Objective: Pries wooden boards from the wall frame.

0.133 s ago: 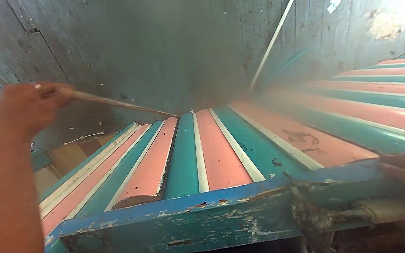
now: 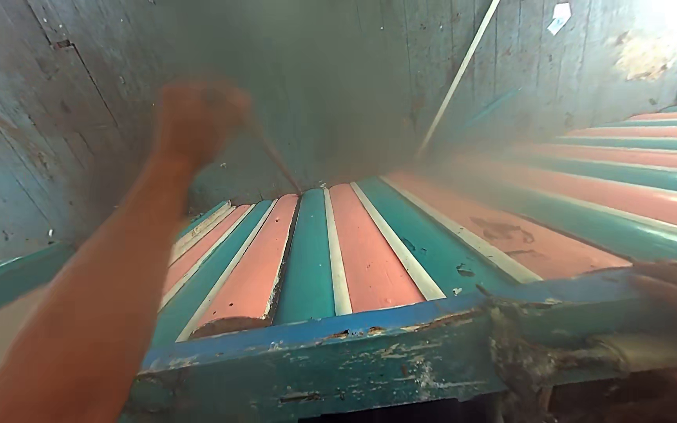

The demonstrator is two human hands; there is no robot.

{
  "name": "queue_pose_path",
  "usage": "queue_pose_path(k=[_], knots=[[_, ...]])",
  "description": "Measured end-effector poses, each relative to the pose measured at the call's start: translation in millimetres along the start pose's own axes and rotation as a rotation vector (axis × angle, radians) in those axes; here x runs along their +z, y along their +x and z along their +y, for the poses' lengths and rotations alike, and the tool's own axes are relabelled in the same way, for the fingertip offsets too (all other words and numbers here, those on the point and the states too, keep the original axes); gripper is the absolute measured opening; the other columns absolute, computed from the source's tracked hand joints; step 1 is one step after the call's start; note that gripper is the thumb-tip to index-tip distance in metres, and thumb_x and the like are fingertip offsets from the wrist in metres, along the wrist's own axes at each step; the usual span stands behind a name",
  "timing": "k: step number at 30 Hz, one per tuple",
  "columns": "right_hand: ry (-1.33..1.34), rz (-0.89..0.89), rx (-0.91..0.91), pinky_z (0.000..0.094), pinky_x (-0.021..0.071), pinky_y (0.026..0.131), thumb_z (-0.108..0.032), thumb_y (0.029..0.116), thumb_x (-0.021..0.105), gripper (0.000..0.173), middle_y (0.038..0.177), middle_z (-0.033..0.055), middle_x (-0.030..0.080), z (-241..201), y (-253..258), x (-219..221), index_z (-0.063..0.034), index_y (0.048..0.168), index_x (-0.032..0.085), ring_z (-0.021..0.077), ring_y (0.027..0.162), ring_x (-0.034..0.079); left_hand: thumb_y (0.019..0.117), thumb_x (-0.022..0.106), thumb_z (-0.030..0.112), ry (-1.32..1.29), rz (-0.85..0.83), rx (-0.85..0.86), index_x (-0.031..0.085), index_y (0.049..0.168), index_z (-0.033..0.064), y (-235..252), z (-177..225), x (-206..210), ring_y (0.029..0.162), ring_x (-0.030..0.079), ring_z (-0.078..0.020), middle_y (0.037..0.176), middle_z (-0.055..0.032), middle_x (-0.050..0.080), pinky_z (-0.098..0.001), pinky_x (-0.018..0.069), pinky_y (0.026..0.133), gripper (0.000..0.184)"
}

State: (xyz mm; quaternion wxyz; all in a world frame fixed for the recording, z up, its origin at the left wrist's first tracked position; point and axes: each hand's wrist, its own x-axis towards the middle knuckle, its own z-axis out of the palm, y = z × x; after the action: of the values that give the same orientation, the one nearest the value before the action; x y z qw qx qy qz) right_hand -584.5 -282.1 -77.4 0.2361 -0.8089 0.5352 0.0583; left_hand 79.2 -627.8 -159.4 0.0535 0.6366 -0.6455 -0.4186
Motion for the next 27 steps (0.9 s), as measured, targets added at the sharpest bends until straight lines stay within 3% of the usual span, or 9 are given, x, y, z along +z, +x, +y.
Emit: queue_pose_path(k=[4, 7, 10, 14, 17, 19, 22, 25, 27], knots=[[-0.022, -0.02, 0.011, 0.0576, 0.0317, 0.118, -0.07, 0.0698, 0.07, 0.095, 0.146, 0.0133, 0.057, -18.7, 17.8, -13.9, -0.0185, 0.147, 0.051, 0.034, 0.138, 0.05, 0.1067, 0.05, 0.017, -0.521, -0.138, 0.226, 0.067, 0.104, -0.0021, 58.1, 49.8, 90.4, 0.093, 0.076, -0.018, 0.097, -0.0086, 0.076, -0.0397, 0.062, 0.091, 0.025], [-0.037, -0.016, 0.008, 0.0588, 0.0313, 0.117, -0.068, 0.0714, 0.068, 0.092, 0.146, 0.0137, 0.057, -24.8, 23.8, -20.1, -0.0191, 0.148, 0.05, 0.0357, 0.138, 0.05, 0.1069, 0.055, 0.016, -0.772, -0.276, 0.278, 0.066, 0.092, 0.0017, 66.9, 80.7, 137.5, 0.067, 0.068, -0.0132, 0.075, -0.0023, 0.068, -0.0313, 0.0601, 0.068, 0.024], [-0.038, 0.005, 0.016, 0.0573, 0.03, 0.119, -0.075, 0.0689, 0.065, 0.098, 0.15, 0.0108, 0.054, -16.5, 11.3, -10.4, -0.022, 0.15, 0.048, 0.0334, 0.142, 0.047, 0.1018, 0.063, 0.02, -0.654, -0.295, 0.348, 0.068, 0.091, 0.0035, 53.9, 111.5, 179.8, 0.059, 0.056, -0.0065, 0.07, 0.001, 0.061, -0.0244, 0.0492, 0.057, 0.021], [-0.035, 0.005, 0.015, 0.0586, 0.0309, 0.119, -0.072, 0.0677, 0.068, 0.099, 0.149, 0.012, 0.055, -21.5, 17.2, -15.6, -0.0209, 0.15, 0.049, 0.0345, 0.14, 0.048, 0.1016, 0.061, 0.023, -0.43, -0.351, 0.503, 0.072, 0.093, 0.0052, 39.8, 154.0, 265.2, 0.07, 0.064, -0.0109, 0.077, -0.0025, 0.067, -0.0332, 0.0555, 0.067, 0.023], [-0.047, 0.017, -0.007, 0.0594, 0.0309, 0.118, -0.074, 0.0684, 0.066, 0.099, 0.146, 0.0134, 0.057, -28.2, 26.8, -21.2, -0.0199, 0.149, 0.049, 0.0359, 0.138, 0.05, 0.1076, 0.051, 0.031, -0.337, -0.417, 0.46, 0.067, 0.09, 0.0043, 28.4, 178.4, 292.8, 0.073, 0.063, -0.0202, 0.077, -0.0076, 0.062, -0.0414, 0.0516, 0.069, 0.036], [-0.056, 0.036, -0.008, 0.0587, 0.0314, 0.117, -0.076, 0.069, 0.065, 0.098, 0.145, 0.0133, 0.058, -34.0, 31.3, -25.1, -0.0201, 0.148, 0.051, 0.0354, 0.136, 0.052, 0.1073, 0.051, 0.029, -0.394, -0.412, 0.42, 0.072, 0.1, 0.0004, 50.9, 173.6, 277.6, 0.077, 0.067, -0.018, 0.087, -0.0102, 0.07, -0.0386, 0.0565, 0.074, 0.036], [-0.052, 0.056, -0.001, 0.0586, 0.0324, 0.117, -0.078, 0.0698, 0.063, 0.097, 0.144, 0.0119, 0.058, -37.9, 34.5, -27.2, -0.0227, 0.148, 0.049, 0.0344, 0.135, 0.053, 0.1082, 0.046, 0.025, -0.539, -0.295, 0.382, 0.069, 0.114, -0.0012, 118.7, 112.6, 217.6, 0.055, 0.054, -0.0077, 0.078, -0.0052, 0.066, -0.0271, 0.0506, 0.053, 0.035], [-0.043, 0.074, -0.003, 0.0594, 0.0329, 0.116, -0.077, 0.0732, 0.06, 0.094, 0.143, 0.0129, 0.059, -43.2, 39.6, -28.7, -0.0227, 0.149, 0.048, 0.0352, 0.134, 0.054, 0.1088, 0.036, 0.033, -0.605, -0.045, 0.123, 0.067, 0.116, 0.008, 152.5, 33.5, 107.0, 0.042, 0.045, -0.0064, 0.055, 0.0061, 0.049, -0.0257, 0.0452, 0.043, 0.04], [-0.05, 0.082, 0.0, 0.0601, 0.0342, 0.114, -0.075, 0.0743, 0.059, 0.09, 0.141, 0.0133, 0.061, -45.5, 44.1, -30.8, -0.0225, 0.147, 0.049, 0.0354, 0.131, 0.056, 0.1107, 0.023, 0.048, -0.75, 0.118, -0.026, 0.066, 0.116, 0.0158, 140.4, -36.0, 40.1, 0.041, 0.045, -0.0058, 0.053, 0.0096, 0.046, -0.0259, 0.0452, 0.042, 0.054]])
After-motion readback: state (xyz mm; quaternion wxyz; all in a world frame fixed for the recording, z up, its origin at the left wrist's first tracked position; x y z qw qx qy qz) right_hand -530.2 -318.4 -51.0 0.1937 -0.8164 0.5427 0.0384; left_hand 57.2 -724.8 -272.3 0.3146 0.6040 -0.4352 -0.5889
